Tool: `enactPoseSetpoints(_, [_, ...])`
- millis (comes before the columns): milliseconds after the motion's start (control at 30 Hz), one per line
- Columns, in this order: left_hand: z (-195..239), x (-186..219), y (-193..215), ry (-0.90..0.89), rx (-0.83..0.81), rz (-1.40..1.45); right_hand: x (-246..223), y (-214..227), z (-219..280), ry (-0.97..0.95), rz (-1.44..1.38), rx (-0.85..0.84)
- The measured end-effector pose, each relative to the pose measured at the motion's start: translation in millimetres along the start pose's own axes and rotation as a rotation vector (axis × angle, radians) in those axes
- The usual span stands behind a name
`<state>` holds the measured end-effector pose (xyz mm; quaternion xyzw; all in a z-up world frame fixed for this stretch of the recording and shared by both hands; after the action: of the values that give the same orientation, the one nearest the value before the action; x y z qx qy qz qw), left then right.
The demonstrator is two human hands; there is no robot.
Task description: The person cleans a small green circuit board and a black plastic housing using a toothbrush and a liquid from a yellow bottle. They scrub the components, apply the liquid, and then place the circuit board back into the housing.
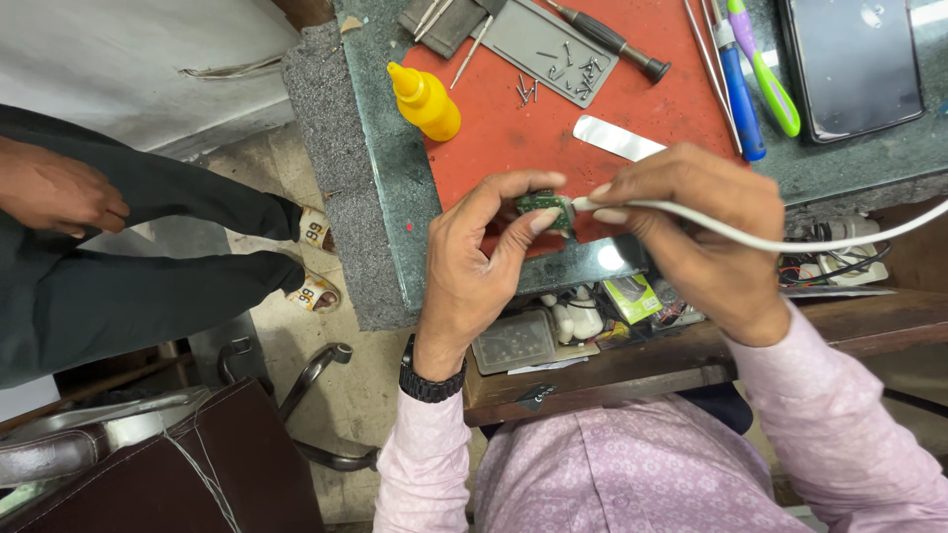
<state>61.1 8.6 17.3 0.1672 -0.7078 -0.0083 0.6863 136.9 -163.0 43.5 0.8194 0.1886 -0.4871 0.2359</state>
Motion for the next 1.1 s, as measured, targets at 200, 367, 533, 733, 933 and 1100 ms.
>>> enactPoseSetpoints(200, [3.1, 30.9, 0.1, -0.317, -0.047, -0.284, -8.4, 12.9, -12.3, -0.188, -0.148, 0.002])
enactPoseSetpoints(367, [-10.8, 16.5, -12.1, -0.037, -0.126, -0.258, -23.7, 4.5, -23.7, -0.134, 0.126, -0.124])
enactPoseSetpoints(533, [-21.2, 12.7, -15.7, -0.043, -0.106, -0.301, -52.4, 27.4, -16.3, -0.074, 0.608, 0.117])
enactPoseSetpoints(733, [-39.7, -1.3, -24.7, 0.049, -0.085, 0.043, -47.7, 40.3, -4.7, -0.043, 0.967, 0.133])
enactPoseSetpoints(933, [-41.6, -6.0, -27.9, 0.046, -0.059, 0.041, -27.6, 40.5, 2.2, -0.069, 0.993, 0.143])
enactPoseSetpoints(1100, [-43.5, -8.6, -28.5, 0.063, -0.063, 0.067, -28.5, 47.8, 2.6, -0.077, 0.910, 0.170])
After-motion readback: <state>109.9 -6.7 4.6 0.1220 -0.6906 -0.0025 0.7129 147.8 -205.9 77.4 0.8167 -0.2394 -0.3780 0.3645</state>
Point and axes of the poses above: each hand's wrist, its own z-axis away from the middle knuckle, its own y-axis out of the back of the hand, x = y × z, the point moved 6 cm from there along -z, towards the middle knuckle, and after that the axes turned 12 degrees about -z, right-handed, at the moved point
